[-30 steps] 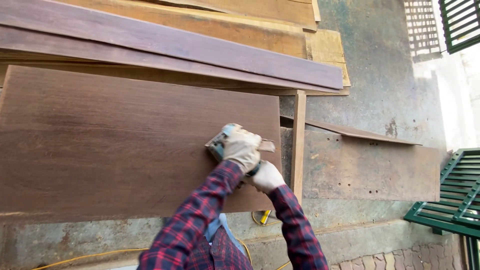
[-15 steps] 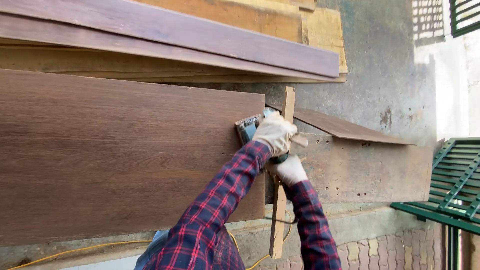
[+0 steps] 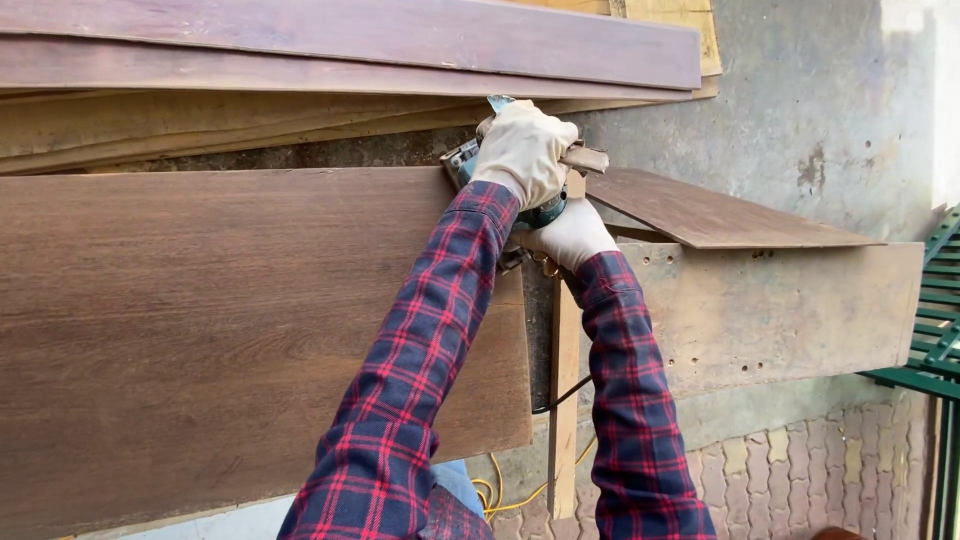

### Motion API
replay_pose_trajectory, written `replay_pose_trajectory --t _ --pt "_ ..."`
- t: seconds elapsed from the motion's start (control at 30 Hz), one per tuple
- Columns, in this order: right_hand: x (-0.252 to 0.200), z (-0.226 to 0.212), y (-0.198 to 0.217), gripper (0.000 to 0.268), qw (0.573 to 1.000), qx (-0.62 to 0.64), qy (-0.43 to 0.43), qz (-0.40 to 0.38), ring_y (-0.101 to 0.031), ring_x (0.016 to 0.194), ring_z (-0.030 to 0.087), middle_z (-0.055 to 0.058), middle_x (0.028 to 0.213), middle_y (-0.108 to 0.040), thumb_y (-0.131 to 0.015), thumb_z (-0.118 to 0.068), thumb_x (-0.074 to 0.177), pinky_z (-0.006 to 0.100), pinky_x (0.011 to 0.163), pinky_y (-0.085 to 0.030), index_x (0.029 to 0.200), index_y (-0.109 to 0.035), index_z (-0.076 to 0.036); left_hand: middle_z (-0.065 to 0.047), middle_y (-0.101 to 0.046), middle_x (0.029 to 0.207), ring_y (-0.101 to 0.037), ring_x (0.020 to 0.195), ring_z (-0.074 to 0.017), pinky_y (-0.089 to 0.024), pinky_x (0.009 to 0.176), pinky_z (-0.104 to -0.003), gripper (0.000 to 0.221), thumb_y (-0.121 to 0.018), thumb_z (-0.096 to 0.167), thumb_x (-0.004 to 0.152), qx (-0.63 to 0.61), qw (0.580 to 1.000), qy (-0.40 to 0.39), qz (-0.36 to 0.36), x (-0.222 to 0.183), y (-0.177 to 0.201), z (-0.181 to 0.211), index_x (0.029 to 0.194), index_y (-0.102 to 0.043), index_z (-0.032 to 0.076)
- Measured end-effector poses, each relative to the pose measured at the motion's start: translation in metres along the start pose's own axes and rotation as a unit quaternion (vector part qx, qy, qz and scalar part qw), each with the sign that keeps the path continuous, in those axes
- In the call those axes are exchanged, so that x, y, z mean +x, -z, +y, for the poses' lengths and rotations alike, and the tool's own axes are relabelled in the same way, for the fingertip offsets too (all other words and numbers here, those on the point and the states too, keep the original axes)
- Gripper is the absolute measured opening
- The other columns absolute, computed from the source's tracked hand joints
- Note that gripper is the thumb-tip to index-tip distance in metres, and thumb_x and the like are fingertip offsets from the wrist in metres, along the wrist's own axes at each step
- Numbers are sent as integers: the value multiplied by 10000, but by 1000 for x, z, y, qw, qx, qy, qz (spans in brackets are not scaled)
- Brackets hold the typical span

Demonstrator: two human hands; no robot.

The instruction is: The person sands a large wooden board resting on a workbench, first wiping the surface with a cloth by hand, then using an electric orbital sander to sand the board's surface, moving the sander across different areas. They occasionally stop to reposition the sandpaper on the sander and wipe dust off with the cloth.

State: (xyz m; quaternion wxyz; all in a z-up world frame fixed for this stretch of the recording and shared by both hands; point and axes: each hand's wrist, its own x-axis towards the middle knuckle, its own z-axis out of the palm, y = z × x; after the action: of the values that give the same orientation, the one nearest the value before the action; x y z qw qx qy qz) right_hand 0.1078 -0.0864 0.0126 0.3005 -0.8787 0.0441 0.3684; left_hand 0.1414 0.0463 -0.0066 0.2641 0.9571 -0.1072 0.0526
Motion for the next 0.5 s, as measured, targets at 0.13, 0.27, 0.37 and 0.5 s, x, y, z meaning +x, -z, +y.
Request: replay_pose_trajectory --t 0.13,0.27,0.37,0.5 --pt "-14 4 -10 418 1000 21 13 -15 -660 549 169 98 767 -747 -891 -277 648 340 500 -560 932 -729 -17 -63 -704 730 -612 727 -231 -478 779 -387 128 -617 185 854 -8 999 -13 31 -19 3 5 761 -702 162" --pt "-40 25 -22 429 999 -13 -26 -16 -669 558 169 124 754 -743 -887 -336 707 313 536 -561 909 -745 15 -66 -658 662 -555 609 -198 -457 708 -373 273 -593 287 974 -35 999 -5 1 -46 -8 23 755 -689 154" --pt "-54 68 -39 389 998 32 -54 -16 -659 571 158 102 756 -739 -853 -290 694 316 529 -570 940 -729 -15 -64 -636 624 -529 564 -192 -454 701 -370 299 -565 284 995 -23 999 -23 -3 -74 -23 42 757 -685 149" --pt "-92 96 -53 384 999 36 -37 1 -674 600 137 88 772 -759 -863 -242 668 290 559 -575 948 -730 -16 -72 -641 608 -530 561 -208 -451 694 -382 364 -555 362 1000 -46 998 -22 -27 -116 -17 74 749 -684 132"
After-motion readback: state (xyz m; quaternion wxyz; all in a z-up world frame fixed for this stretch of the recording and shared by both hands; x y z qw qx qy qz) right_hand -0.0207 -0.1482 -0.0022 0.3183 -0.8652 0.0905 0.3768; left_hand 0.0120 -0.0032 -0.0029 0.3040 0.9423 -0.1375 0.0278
